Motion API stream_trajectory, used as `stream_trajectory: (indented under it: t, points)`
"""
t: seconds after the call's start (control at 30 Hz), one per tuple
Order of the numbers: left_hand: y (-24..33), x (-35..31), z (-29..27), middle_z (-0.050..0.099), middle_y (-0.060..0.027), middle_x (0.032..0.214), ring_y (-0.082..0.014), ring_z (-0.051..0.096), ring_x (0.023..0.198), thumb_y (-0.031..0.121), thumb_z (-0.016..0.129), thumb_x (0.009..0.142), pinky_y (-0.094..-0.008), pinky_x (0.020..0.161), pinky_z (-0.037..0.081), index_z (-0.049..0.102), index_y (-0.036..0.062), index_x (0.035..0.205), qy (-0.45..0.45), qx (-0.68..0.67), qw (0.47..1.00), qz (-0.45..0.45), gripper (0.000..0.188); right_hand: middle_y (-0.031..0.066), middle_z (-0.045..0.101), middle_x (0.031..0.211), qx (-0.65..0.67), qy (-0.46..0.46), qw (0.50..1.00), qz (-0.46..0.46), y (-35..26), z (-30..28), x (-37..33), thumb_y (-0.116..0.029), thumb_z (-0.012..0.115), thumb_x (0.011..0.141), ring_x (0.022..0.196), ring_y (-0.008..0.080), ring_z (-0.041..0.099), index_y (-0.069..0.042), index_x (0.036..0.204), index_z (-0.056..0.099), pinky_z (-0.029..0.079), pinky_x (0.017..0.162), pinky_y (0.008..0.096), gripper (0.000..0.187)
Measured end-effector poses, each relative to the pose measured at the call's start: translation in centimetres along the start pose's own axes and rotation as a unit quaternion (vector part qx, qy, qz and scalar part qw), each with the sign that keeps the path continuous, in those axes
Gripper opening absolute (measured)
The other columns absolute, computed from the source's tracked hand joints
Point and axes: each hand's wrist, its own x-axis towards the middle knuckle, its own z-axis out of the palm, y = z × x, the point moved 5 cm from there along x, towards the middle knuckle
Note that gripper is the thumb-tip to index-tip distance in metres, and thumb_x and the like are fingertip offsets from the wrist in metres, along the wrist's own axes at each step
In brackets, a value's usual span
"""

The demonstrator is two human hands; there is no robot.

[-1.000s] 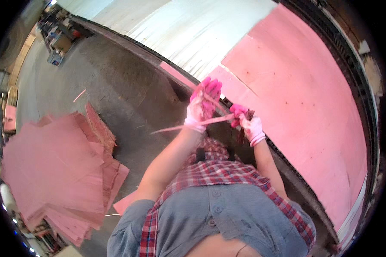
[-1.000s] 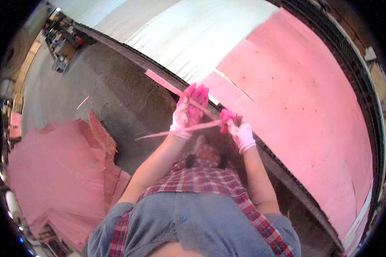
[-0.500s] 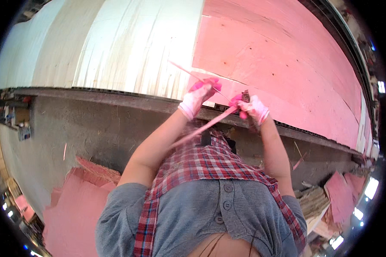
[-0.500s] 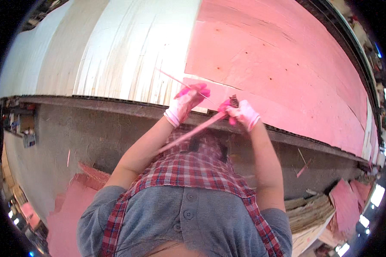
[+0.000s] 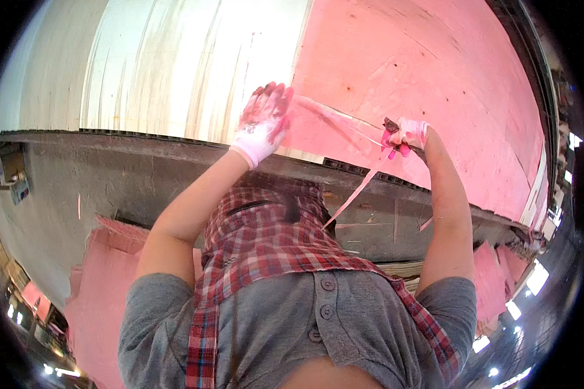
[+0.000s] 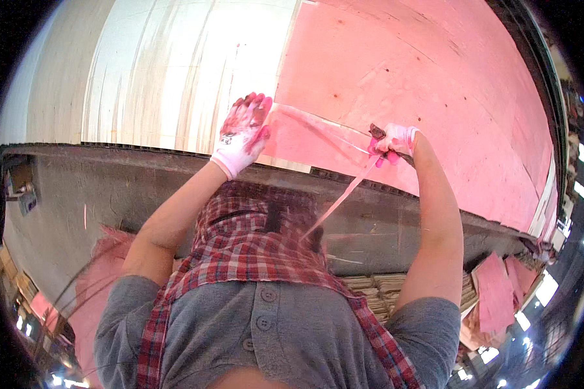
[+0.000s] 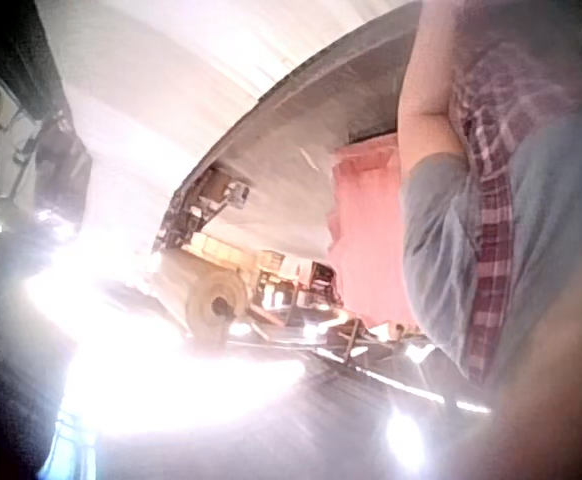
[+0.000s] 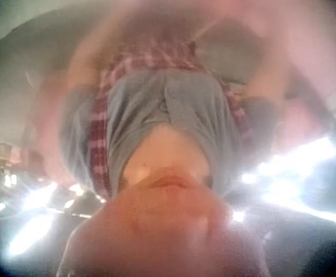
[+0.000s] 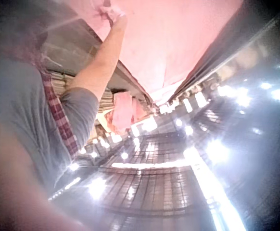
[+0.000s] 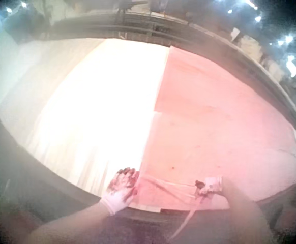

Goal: The person picks up thin wood sheets from a stack and places them onto a moving conveyor belt, occasionally using a small tool to adjust or trim the edges.

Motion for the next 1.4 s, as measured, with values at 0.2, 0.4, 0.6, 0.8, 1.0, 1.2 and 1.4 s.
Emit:
stream_trajectory:
  t: [0.2,0.4,0.6,0.8,1.0,1.2,1.4]
  points:
    - [3.3,2.9,4.8,0.022,-0.0142,0.148,-0.0280,0.017,0.138,0.042,0.044,0.088,-0.0407,0.114,0.011,0.023,0.0083,0.143,-0.060,0.032,0.998,0.015,0.068,0.0068,0.061,0.060,-0.074,0.001,0.996,-0.053,-0.6,-4.1,3.0,-0.018,0.064,0.073,0.048,0.0133,0.056,0.000,0.078,0.067,0.043,0.045,0.0301,0.019]
    - [3.6,3.7,9.6,0.016,-0.0166,0.149,-0.0312,0.011,0.139,0.054,0.036,0.088,-0.0403,0.114,0.006,0.016,0.0068,0.144,-0.149,0.096,0.984,-0.027,0.076,0.0075,0.060,0.058,-0.115,0.054,0.988,-0.084,0.8,-4.8,5.6,-0.023,0.066,0.070,0.049,0.0143,0.056,0.001,0.073,0.065,0.044,0.047,0.0309,0.024]
    - [3.1,3.5,11.3,0.014,-0.0199,0.149,-0.0334,0.010,0.139,0.055,0.032,0.087,-0.0408,0.114,0.005,0.017,0.0048,0.143,-0.127,0.122,0.984,-0.021,0.077,0.0082,0.061,0.062,-0.015,0.103,0.987,-0.121,3.7,-4.4,5.7,-0.023,0.066,0.071,0.053,0.0136,0.057,0.000,0.077,0.067,0.045,0.051,0.0309,0.024]
    - [4.0,4.1,10.9,0.014,-0.0210,0.149,-0.0337,0.009,0.139,0.052,0.032,0.086,-0.0404,0.114,0.005,0.017,0.0035,0.143,-0.139,0.131,0.981,-0.016,0.076,0.0033,0.062,0.070,0.205,0.390,0.893,-0.092,14.6,-8.1,0.2,-0.024,0.064,0.079,0.060,0.0120,0.056,-0.005,0.089,0.070,0.045,0.054,0.0282,0.022]
    - [4.5,4.1,10.9,0.009,-0.0202,0.150,-0.0337,0.004,0.140,0.052,0.027,0.088,-0.0412,0.114,0.001,0.011,0.0029,0.144,-0.163,0.148,0.975,-0.030,0.076,0.0040,0.064,0.090,0.659,0.524,0.453,-0.292,17.6,-5.1,-10.2,-0.021,0.053,0.090,0.057,0.0080,0.048,-0.006,0.104,0.064,0.044,0.057,0.0215,0.023]
    - [4.3,4.3,11.1,0.012,-0.0220,0.149,-0.0363,0.008,0.139,0.053,0.031,0.086,-0.0432,0.113,0.004,0.013,0.0024,0.143,-0.115,0.145,0.983,0.003,0.078,0.0092,0.064,0.098,0.680,0.536,0.316,-0.387,5.9,1.2,-2.5,-0.010,0.052,0.089,0.067,0.0137,0.054,-0.002,0.106,0.060,0.049,0.064,0.0272,0.021]
    - [2.3,3.3,10.9,0.021,-0.0220,0.146,-0.0321,0.015,0.138,0.053,0.032,0.090,-0.0409,0.114,0.010,0.022,0.0027,0.142,-0.059,0.115,0.991,0.028,0.073,0.0067,0.059,0.094,0.627,0.630,0.322,-0.327,0.6,4.8,3.8,-0.004,0.056,0.087,0.069,0.0118,0.055,0.004,0.102,0.058,0.047,0.061,0.0245,0.017]
